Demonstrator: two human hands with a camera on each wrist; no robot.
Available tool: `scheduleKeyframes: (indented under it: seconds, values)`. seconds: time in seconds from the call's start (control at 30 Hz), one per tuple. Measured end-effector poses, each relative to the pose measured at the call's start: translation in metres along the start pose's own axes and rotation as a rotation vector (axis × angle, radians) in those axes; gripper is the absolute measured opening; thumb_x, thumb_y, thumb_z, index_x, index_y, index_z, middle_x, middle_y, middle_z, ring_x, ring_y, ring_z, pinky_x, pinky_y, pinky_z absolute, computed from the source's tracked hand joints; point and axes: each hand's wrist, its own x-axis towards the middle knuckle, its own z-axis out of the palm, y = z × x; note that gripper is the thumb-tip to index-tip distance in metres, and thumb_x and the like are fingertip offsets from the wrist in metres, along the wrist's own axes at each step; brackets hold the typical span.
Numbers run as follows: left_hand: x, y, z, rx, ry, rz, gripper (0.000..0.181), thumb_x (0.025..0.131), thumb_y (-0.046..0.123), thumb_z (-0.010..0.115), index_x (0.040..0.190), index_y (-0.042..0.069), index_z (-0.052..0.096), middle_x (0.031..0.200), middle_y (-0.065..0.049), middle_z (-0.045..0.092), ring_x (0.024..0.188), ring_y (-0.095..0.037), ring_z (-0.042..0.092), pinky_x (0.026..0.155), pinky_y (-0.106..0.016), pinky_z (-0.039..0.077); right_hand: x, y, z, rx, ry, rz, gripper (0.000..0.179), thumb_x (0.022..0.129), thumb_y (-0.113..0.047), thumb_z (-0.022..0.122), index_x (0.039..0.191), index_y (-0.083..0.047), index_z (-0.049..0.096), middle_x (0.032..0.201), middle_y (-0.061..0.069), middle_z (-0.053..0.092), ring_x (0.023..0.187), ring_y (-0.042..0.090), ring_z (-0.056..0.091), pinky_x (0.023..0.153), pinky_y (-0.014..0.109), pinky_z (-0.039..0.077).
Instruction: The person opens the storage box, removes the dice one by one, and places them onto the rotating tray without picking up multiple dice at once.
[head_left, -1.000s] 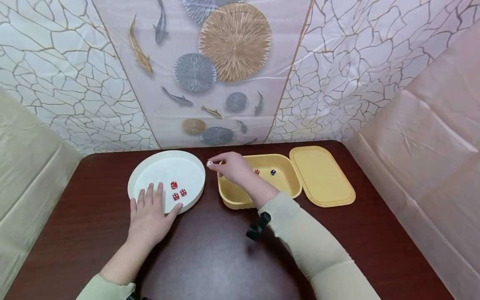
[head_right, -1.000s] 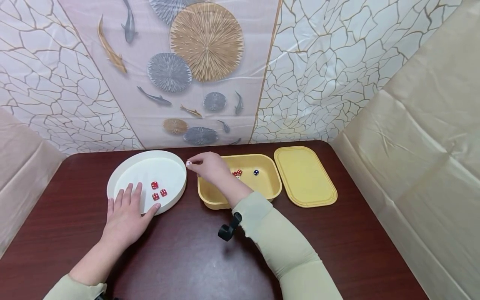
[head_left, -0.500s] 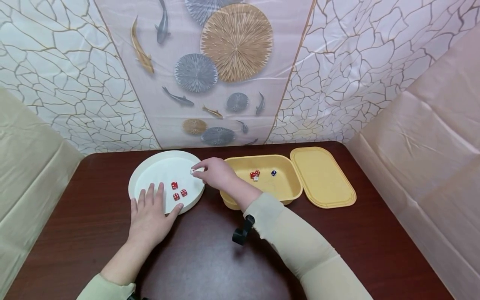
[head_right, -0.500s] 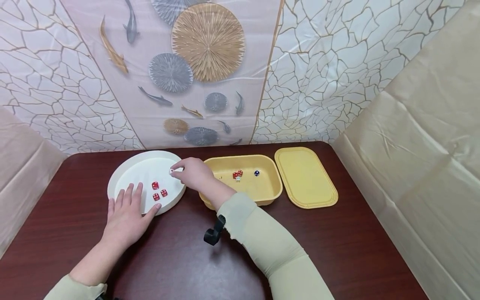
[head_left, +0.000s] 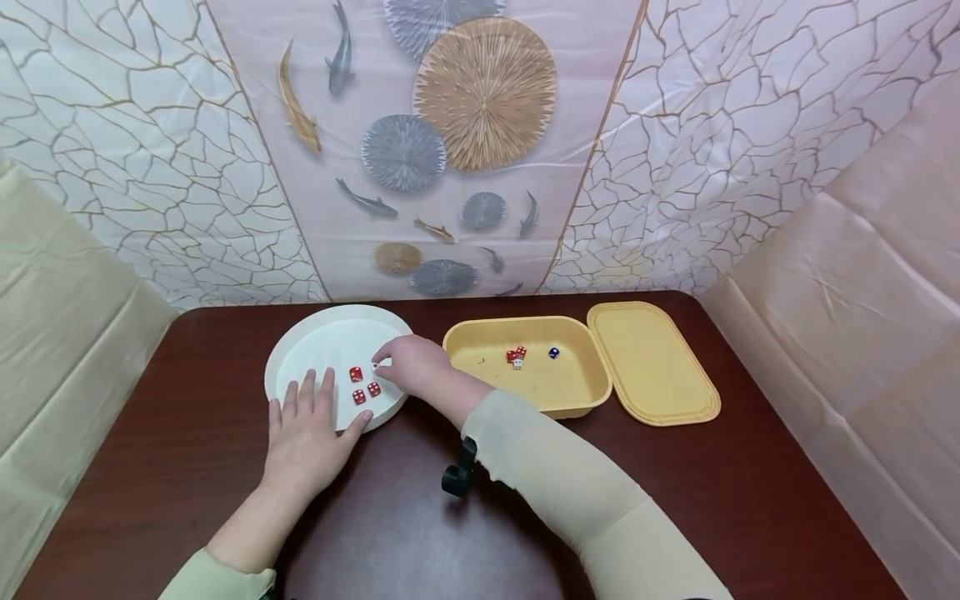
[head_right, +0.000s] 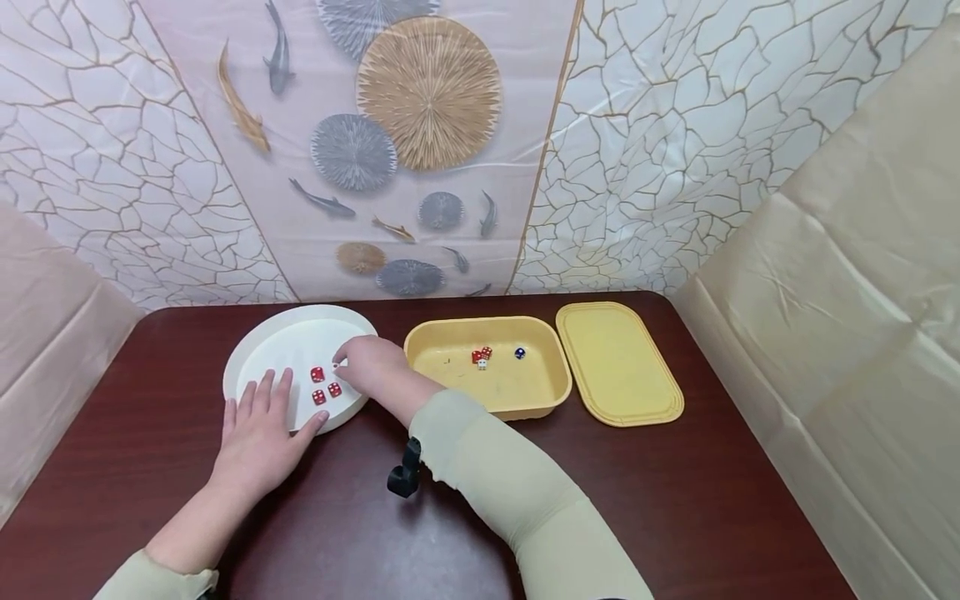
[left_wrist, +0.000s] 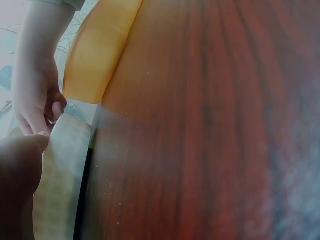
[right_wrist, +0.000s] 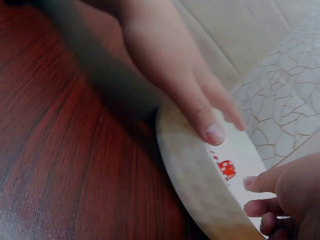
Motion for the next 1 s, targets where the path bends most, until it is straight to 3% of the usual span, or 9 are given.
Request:
scheduleKeyframes:
  seconds: [0.63, 0.83, 1.0]
  values:
    - [0.001, 0.001, -0.001, 0.004, 0.004, 0.005, 0.09, 0.095, 0.059, 0.052, 0.156, 0.002, 0.021, 0.158, -0.028, 0.019, 0.143, -0.052, 0.013, 0.113, -0.067, 0.002, 0.014, -0.008, 0.014, -0.165, 0.001, 0.006, 0.027, 0.099, -0.031, 0.057, 0.122, -0.034, 0.071, 0.123, -0.013, 0.066, 0.106, 0.007, 0.058, 0.084, 0.031, 0.05]
    - [0.002, 0.0, 0.001, 0.006, 0.013, 0.008, 0.089, 0.095, 0.058, 0.053, 0.156, 0.002, 0.022, 0.157, -0.029, 0.02, 0.143, -0.052, 0.014, 0.113, -0.067, 0.002, 0.013, -0.007, 0.014, -0.139, -0.002, 0.007, 0.028, 0.099, -0.033, 0.057, 0.125, -0.034, 0.069, 0.126, -0.012, 0.065, 0.111, 0.008, 0.058, 0.087, 0.032, 0.05]
    - [0.001, 0.0, 0.001, 0.012, 0.009, 0.007, 0.09, 0.095, 0.061, 0.05, 0.156, 0.002, 0.021, 0.157, -0.029, 0.02, 0.143, -0.052, 0.013, 0.113, -0.068, 0.002, 0.012, -0.006, 0.009, -0.052, -0.009, 0.018, 0.031, 0.098, -0.038, 0.061, 0.128, -0.035, 0.068, 0.13, -0.012, 0.064, 0.119, 0.011, 0.057, 0.094, 0.034, 0.049]
